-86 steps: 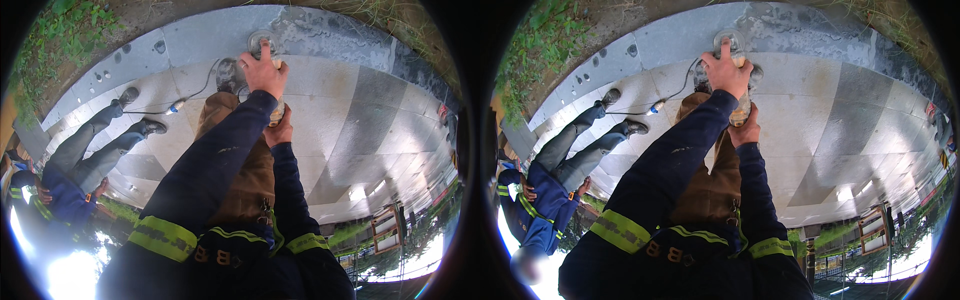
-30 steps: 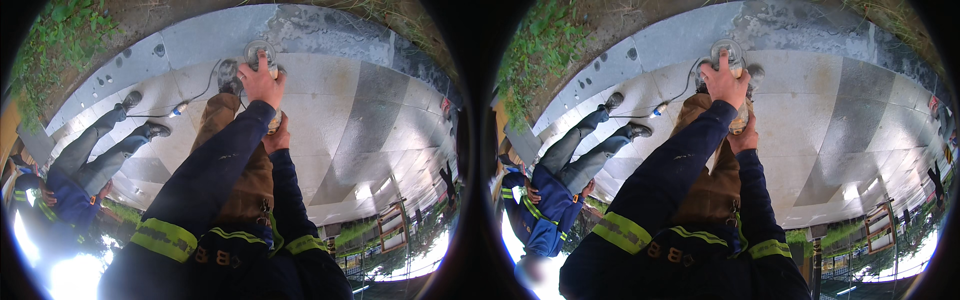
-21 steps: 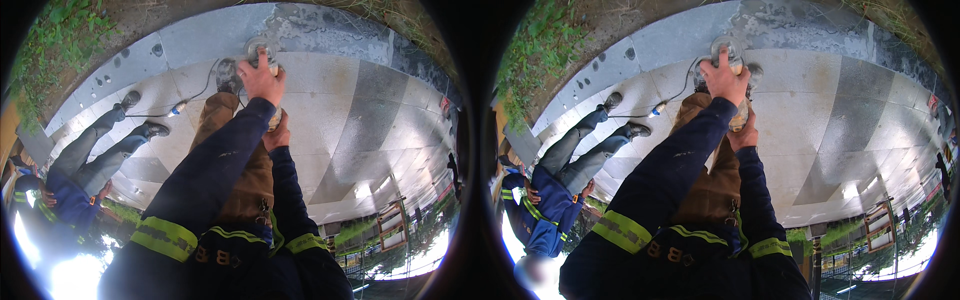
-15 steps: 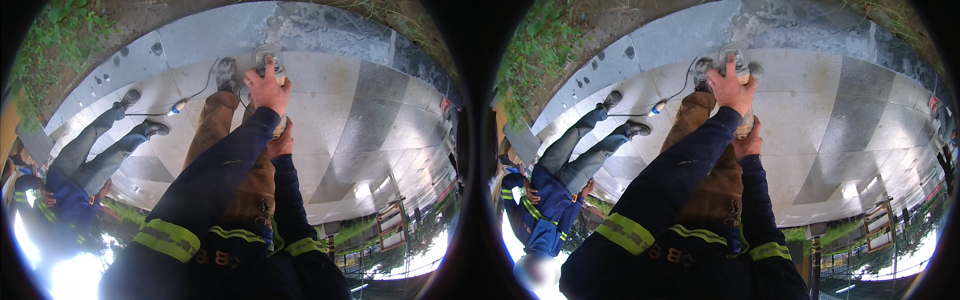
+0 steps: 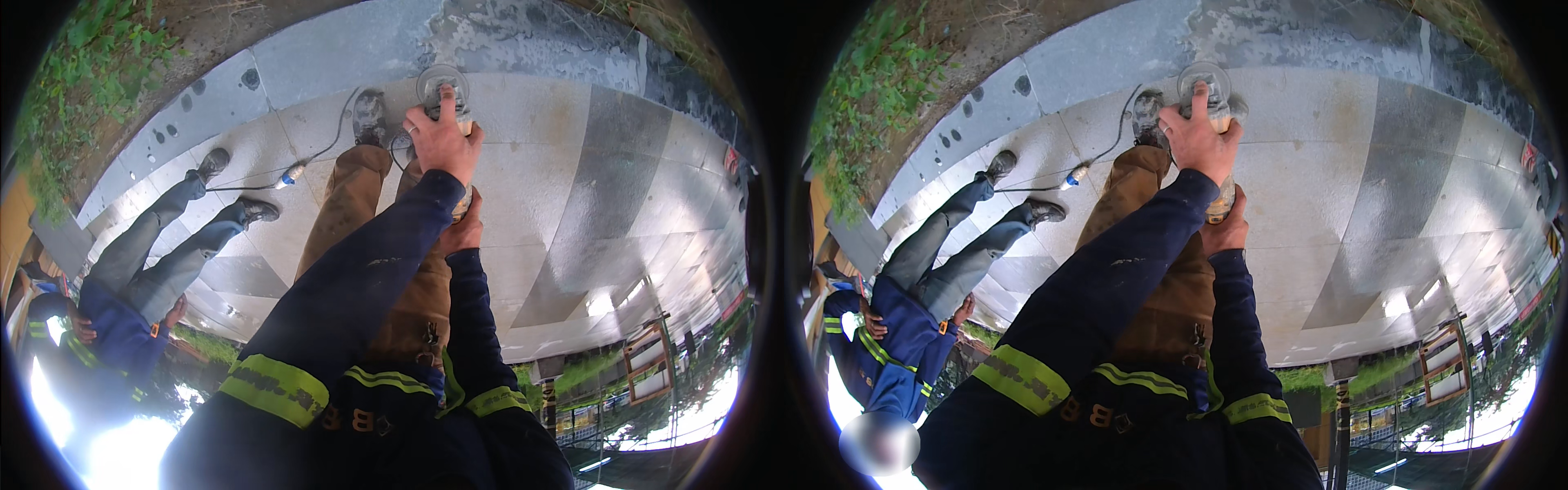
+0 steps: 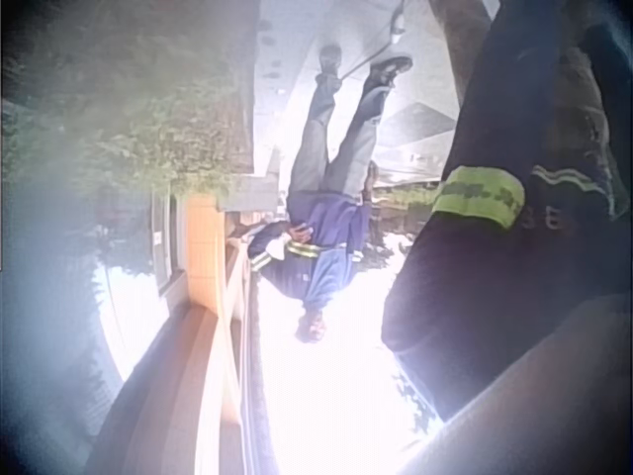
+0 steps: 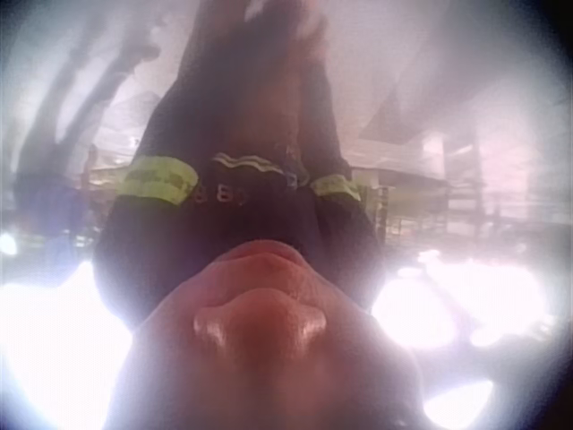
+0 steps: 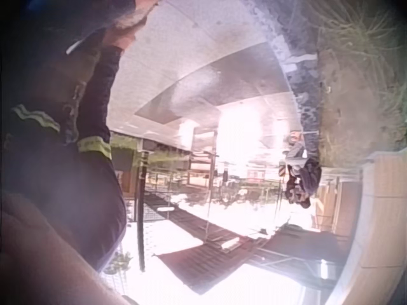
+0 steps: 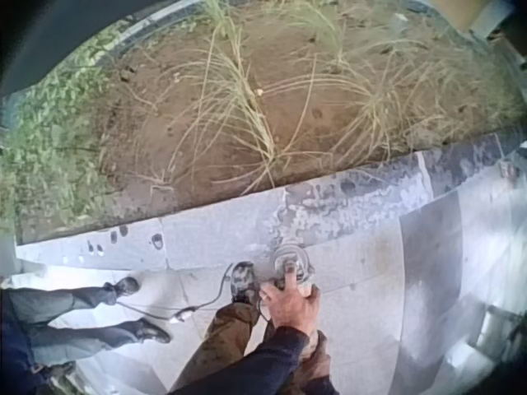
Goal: The person uses an angle grinder to smooth a concrete surface. They hold the tool with both hands and move it across the floor, generating dust and debris. The task continues consistently throughout the clip.
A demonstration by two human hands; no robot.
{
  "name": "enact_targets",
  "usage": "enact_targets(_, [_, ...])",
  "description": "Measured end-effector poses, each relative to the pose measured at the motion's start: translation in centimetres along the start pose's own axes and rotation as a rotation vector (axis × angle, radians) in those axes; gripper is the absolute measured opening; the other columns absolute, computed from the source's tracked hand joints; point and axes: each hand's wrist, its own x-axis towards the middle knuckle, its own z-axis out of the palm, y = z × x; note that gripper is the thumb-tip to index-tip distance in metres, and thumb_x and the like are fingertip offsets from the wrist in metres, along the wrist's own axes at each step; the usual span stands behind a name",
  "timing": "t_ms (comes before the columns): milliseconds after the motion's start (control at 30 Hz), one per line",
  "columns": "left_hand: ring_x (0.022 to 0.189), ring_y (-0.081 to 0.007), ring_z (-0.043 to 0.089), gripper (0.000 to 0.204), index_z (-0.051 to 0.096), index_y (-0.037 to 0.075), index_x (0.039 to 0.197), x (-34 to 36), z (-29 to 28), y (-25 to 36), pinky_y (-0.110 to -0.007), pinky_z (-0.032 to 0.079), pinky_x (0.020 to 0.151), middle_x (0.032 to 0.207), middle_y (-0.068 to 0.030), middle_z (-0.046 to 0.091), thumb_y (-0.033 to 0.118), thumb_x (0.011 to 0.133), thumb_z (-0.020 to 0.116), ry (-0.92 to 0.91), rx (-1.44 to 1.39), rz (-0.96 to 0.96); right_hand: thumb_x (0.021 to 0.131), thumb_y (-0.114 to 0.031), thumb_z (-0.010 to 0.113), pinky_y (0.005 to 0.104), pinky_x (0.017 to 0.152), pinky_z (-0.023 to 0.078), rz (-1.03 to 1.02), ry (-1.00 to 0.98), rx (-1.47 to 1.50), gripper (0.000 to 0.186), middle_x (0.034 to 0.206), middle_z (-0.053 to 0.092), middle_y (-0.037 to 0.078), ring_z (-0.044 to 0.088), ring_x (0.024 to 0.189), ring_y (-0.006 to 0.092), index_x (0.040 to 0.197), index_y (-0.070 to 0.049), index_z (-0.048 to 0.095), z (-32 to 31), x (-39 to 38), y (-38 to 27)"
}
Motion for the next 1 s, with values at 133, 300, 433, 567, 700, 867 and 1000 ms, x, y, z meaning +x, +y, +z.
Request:
enact_targets(133, [0.106, -0.0456, 0.038, 0.077, 0.043, 0.015, 0.141, 0.8, -0.3, -0.6, -0.053, 0.039, 0.094, 0.114, -0.0250, 0.033, 0.028, 0.074, 0.078, 0.044, 0.007, 0.028, 0.072, -0.029, 0.084, 0.0454, 0.083, 0.054, -0.018, 0.011, 0.033, 0.087, 0.107, 0.069, 0.023, 0.067, 0.102, 0.0403, 0.142, -0.015, 0.033, 1.3, 0.5, 0.1])
enact_targets(300, [0.109, -0.0471, 0.037, 0.076, 0.043, 0.015, 0.141, 0.4, -1.3, -1.6, -0.054, 0.041, 0.094, 0.115, -0.0269, 0.033, 0.029, 0.075, 0.077, -0.033, 0.025, 0.004, 0.071, -0.030, 0.086, 0.0446, 0.084, 0.054, 0.024, 0.033, -0.018, 0.089, 0.108, 0.069, 0.022, 0.067, 0.104, 0.0395, 0.141, -0.015, 0.034, 2.5, -0.7, -0.4])
enact_targets(433, [0.110, -0.0465, 0.038, 0.076, 0.042, 0.015, 0.141, 0.2, -0.2, -0.6, -0.054, 0.042, 0.092, 0.116, -0.0271, 0.032, 0.029, 0.076, 0.077, -0.030, 0.055, 0.064, 0.071, -0.029, 0.086, 0.0432, 0.083, 0.054, 0.005, 0.069, 0.018, 0.087, 0.107, 0.069, 0.023, 0.067, 0.104, 0.0398, 0.141, -0.015, 0.035, 1.6, -0.5, -0.5])
enact_targets(567, [0.109, -0.0454, 0.038, 0.077, 0.042, 0.015, 0.142, 0.5, 0.6, -0.5, -0.052, 0.042, 0.092, 0.116, -0.0266, 0.032, 0.028, 0.075, 0.077, 0.021, 0.044, 0.085, 0.074, -0.023, 0.082, 0.0426, 0.082, 0.055, -0.068, 0.088, 0.032, 0.080, 0.106, 0.070, 0.023, 0.067, 0.101, 0.0406, 0.139, -0.015, 0.036, 1.6, 0.3, 0.1])
enact_targets(700, [0.107, -0.0441, 0.039, 0.077, 0.043, 0.014, 0.140, 0.0, -0.4, -2.3, -0.051, 0.041, 0.092, 0.116, -0.0259, 0.033, 0.026, 0.073, 0.079, 0.070, 0.076, 0.029, 0.073, -0.022, 0.080, 0.0450, 0.082, 0.054, 0.000, 0.021, 0.004, 0.081, 0.105, 0.069, 0.023, 0.066, 0.100, 0.0433, 0.140, -0.016, 0.036, 3.1, -0.2, 1.1])
enact_targets(867, [0.108, -0.0430, 0.040, 0.076, 0.044, 0.015, 0.138, -0.2, -1.4, -4.0, -0.050, 0.041, 0.092, 0.117, -0.0242, 0.035, 0.024, 0.071, 0.080, 0.132, 0.043, 0.013, 0.071, -0.022, 0.081, 0.0487, 0.079, 0.054, -0.075, 0.004, -0.021, 0.082, 0.098, 0.069, 0.024, 0.065, 0.094, 0.0460, 0.140, -0.017, 0.036, 4.3, -0.9, 1.9])
enact_targets(1000, [0.106, -0.0440, 0.041, 0.076, 0.044, 0.016, 0.139, -0.3, -0.8, -3.2, -0.051, 0.042, 0.092, 0.117, -0.0247, 0.034, 0.025, 0.072, 0.079, 0.109, -0.006, 0.015, 0.073, -0.021, 0.079, 0.0488, 0.079, 0.054, -0.048, 0.028, -0.017, 0.081, 0.098, 0.069, 0.025, 0.066, 0.094, 0.0459, 0.140, -0.017, 0.034, 3.6, -0.6, 1.9])
